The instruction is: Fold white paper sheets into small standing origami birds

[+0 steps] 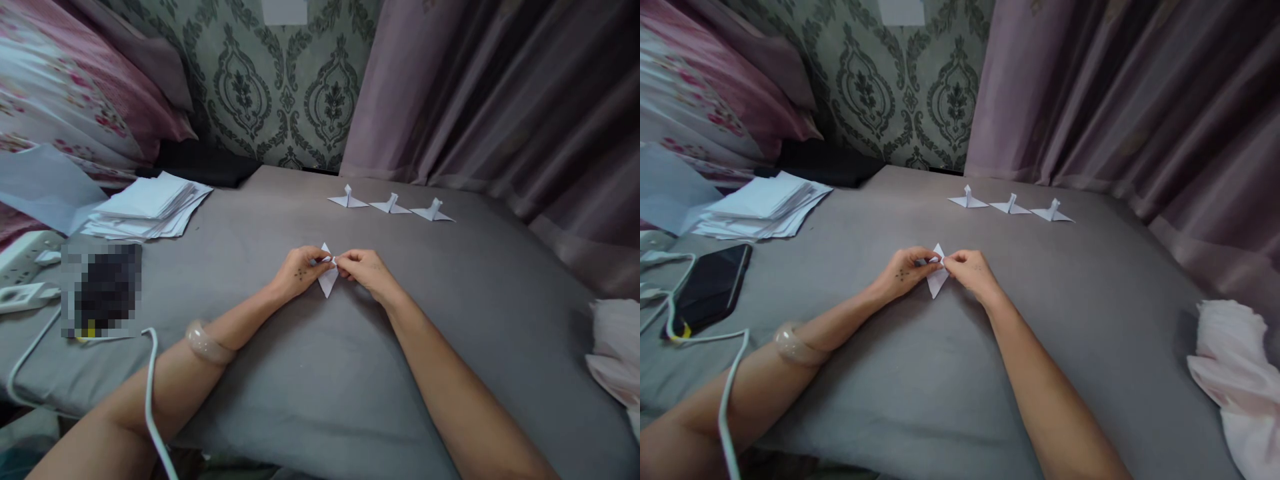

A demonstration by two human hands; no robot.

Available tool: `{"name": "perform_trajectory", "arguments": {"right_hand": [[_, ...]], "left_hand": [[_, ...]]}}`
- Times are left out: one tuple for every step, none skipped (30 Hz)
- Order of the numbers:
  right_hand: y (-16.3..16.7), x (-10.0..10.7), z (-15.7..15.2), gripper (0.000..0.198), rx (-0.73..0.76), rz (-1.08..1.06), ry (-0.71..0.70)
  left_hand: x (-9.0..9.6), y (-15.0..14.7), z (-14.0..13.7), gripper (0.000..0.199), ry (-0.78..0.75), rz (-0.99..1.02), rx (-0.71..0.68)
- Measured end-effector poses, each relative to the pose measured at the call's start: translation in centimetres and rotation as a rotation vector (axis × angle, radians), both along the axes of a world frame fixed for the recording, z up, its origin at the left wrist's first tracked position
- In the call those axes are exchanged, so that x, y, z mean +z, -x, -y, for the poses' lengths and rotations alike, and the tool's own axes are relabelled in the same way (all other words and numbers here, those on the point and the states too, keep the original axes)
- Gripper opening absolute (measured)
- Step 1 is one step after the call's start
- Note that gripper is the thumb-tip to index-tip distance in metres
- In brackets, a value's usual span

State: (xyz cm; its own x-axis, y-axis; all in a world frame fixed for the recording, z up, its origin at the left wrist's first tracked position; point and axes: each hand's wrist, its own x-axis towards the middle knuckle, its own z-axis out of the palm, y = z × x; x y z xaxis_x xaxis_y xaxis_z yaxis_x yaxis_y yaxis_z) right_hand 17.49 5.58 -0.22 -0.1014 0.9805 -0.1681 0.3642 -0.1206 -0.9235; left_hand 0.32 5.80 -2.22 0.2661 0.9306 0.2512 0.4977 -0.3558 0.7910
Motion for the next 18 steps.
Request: {"name": "perform_trajectory", "arguments": {"right_hand": [[0.0,0.0,0.0,0.015,0.004,-0.002,0.007],[-0.1,0.0,-0.1,0.016,0.008,-0.004,0.015],[-0.2,-0.1,-0.1,0.016,0.012,-0.005,0.023],[-0.2,-0.1,-0.1,0.017,0.019,-0.004,0.03],[-0.2,-0.1,-0.2,0.018,0.028,-0.004,0.035],[-0.2,-0.1,-0.2,0.018,0.035,-0.006,0.04],[-0.2,0.0,-0.2,0.018,0.04,-0.009,0.049],[-0.2,0.1,-0.1,0.019,0.04,-0.011,0.063],[-0.2,0.3,-0.1,0.019,0.035,-0.013,0.081],[-0.2,0.5,-0.1,0.019,0.028,-0.013,0.1],[-0.1,0.7,0.0,0.02,0.023,-0.011,0.116],[-0.1,0.9,0.1,0.02,0.018,-0.007,0.128],[-0.1,1.1,0.1,0.02,0.012,-0.001,0.136],[-0.2,1.2,0.1,0.021,0.008,0.004,0.138],[-0.3,1.3,0.1,0.021,0.007,0.009,0.137],[-0.3,1.4,0.1,0.022,0.008,0.017,0.135],[-0.4,1.4,0.1,0.023,0.012,0.026,0.133],[-0.5,1.4,0.0,0.024,0.017,0.035,0.129]], "left_hand": [[-0.1,0.0,0.0,0.015,-0.001,0.009,0.003],[-0.1,0.0,0.0,0.015,0.0,0.017,0.004],[-0.1,0.0,-0.1,0.014,0.001,0.024,0.001],[-0.1,-0.1,-0.1,0.015,0.002,0.028,-0.005],[-0.1,-0.1,-0.1,0.015,0.002,0.031,-0.011],[-0.1,-0.1,-0.1,0.015,0.002,0.03,-0.017],[-0.1,-0.1,-0.1,0.015,0.0,0.028,-0.022],[0.0,-0.1,-0.1,0.015,-0.003,0.025,-0.024],[0.0,-0.1,-0.1,0.015,-0.007,0.021,-0.026],[0.0,-0.1,-0.1,0.015,-0.01,0.017,-0.027],[0.0,-0.1,-0.2,0.015,-0.014,0.013,-0.028],[0.0,-0.1,-0.2,0.015,-0.02,0.009,-0.029],[0.0,-0.2,-0.2,0.015,-0.027,0.006,-0.029],[0.0,-0.2,-0.2,0.015,-0.036,0.003,-0.031],[0.0,-0.2,-0.3,0.014,-0.046,-0.002,-0.034],[0.0,-0.2,-0.3,0.014,-0.058,-0.011,-0.037],[0.1,-0.2,-0.3,0.014,-0.072,-0.027,-0.042],[0.1,-0.2,-0.3,0.014,-0.087,-0.05,-0.047]]}}
